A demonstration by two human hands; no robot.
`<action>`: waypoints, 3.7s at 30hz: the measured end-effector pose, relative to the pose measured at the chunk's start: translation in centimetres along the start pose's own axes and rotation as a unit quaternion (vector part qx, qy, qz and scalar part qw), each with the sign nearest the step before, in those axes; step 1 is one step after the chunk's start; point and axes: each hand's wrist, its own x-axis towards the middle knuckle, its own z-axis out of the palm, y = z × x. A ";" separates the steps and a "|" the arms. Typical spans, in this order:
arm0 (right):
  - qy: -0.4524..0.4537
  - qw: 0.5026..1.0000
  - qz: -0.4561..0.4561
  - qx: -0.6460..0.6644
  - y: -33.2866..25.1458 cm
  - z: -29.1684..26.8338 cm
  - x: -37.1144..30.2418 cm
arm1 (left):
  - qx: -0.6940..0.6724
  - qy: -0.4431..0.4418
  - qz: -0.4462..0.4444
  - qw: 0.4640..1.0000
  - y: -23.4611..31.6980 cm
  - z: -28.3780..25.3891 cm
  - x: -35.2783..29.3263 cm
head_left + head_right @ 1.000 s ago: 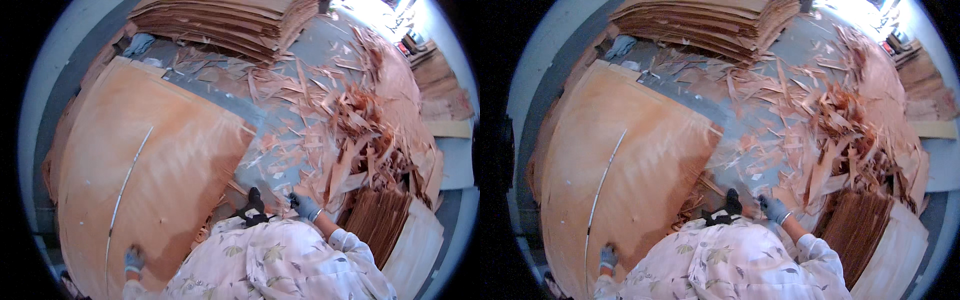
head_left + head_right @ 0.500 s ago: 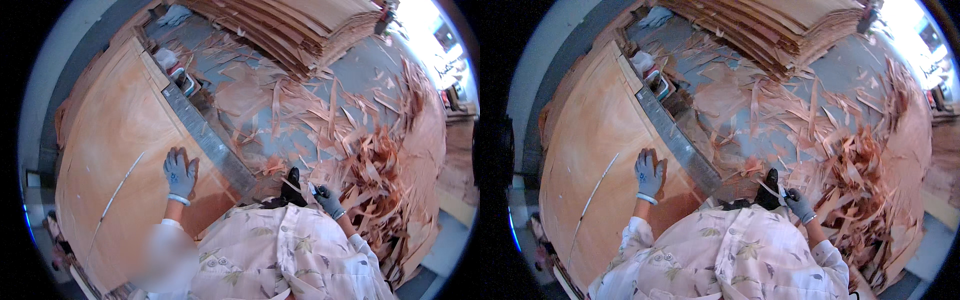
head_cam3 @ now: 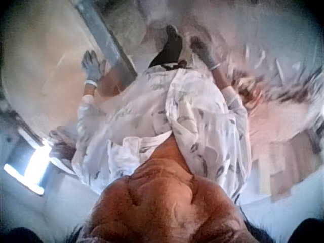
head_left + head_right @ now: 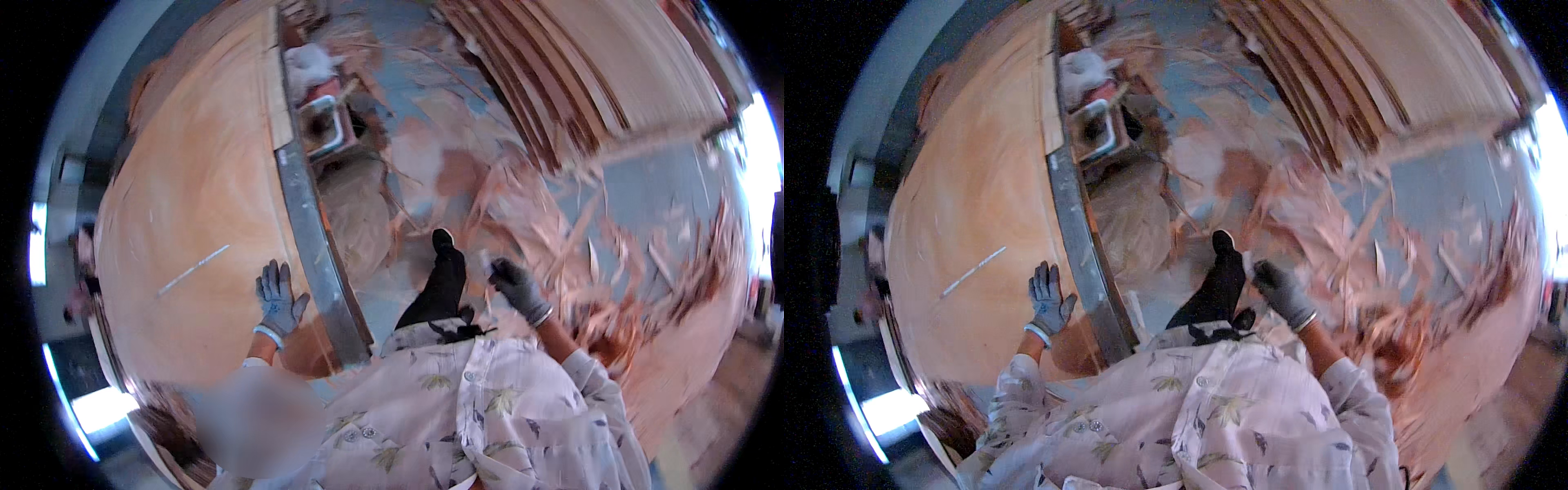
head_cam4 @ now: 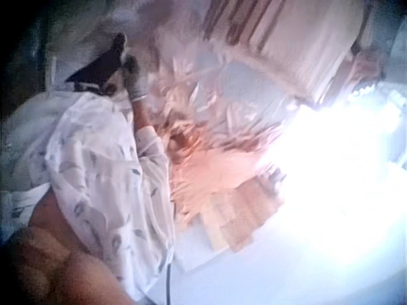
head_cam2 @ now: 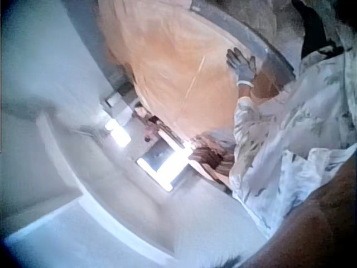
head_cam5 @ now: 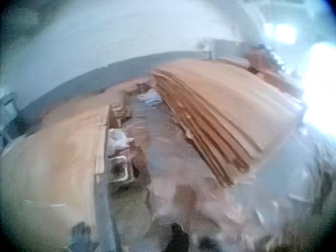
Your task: The person trims and separates thin wood veneer sheets using a hand-held blade and a straight-edge guide, then moves the finished sheets to a stack.
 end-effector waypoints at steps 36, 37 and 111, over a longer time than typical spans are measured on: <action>-0.383 0.903 -0.125 -0.147 -15.2 -18.0 76.1 | -0.210 0.258 -0.305 0.892 11.1 -17.3 44.6; -0.383 0.900 -0.131 -0.158 -16.3 -17.9 77.9 | -0.203 0.271 -0.308 0.889 10.7 -17.5 45.5; -0.680 0.508 -0.452 -0.274 -49.6 34.9 111.3 | -0.098 0.215 -0.644 0.727 -20.6 -20.7 85.5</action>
